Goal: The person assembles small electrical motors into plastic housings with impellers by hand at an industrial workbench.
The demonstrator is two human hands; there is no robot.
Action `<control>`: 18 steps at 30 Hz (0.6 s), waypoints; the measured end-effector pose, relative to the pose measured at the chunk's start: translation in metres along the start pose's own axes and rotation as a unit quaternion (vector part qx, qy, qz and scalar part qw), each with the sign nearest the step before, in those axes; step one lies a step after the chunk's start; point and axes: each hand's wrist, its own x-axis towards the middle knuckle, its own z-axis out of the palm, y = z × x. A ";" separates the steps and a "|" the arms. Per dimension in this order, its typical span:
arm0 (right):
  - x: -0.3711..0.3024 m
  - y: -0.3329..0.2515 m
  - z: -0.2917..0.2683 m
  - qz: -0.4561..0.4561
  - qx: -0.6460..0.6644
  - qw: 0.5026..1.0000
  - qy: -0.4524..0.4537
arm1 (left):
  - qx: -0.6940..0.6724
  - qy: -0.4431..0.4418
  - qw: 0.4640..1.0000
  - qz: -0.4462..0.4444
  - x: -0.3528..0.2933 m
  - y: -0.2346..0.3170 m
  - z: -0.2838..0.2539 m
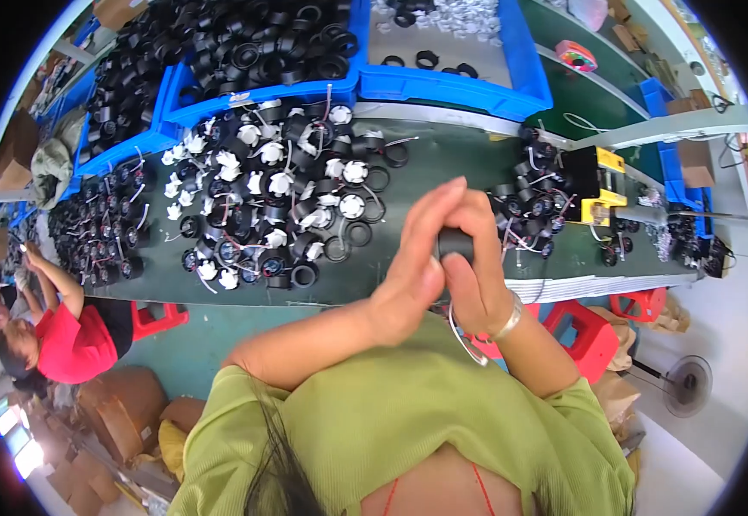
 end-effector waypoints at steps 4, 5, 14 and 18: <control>-0.009 0.027 0.022 0.187 0.117 0.973 -0.068 | 0.295 0.085 0.951 0.033 -0.003 -0.027 -0.015; -0.010 0.049 0.033 0.211 0.158 0.964 -0.044 | 0.209 0.093 0.969 -0.092 0.008 -0.030 -0.023; -0.067 0.147 -0.009 0.202 -0.217 0.955 0.023 | 0.667 0.173 0.724 -0.006 0.043 -0.057 -0.191; -0.104 0.187 -0.069 0.313 -0.382 0.867 -0.068 | 0.850 -0.016 0.510 -0.132 0.064 -0.060 -0.239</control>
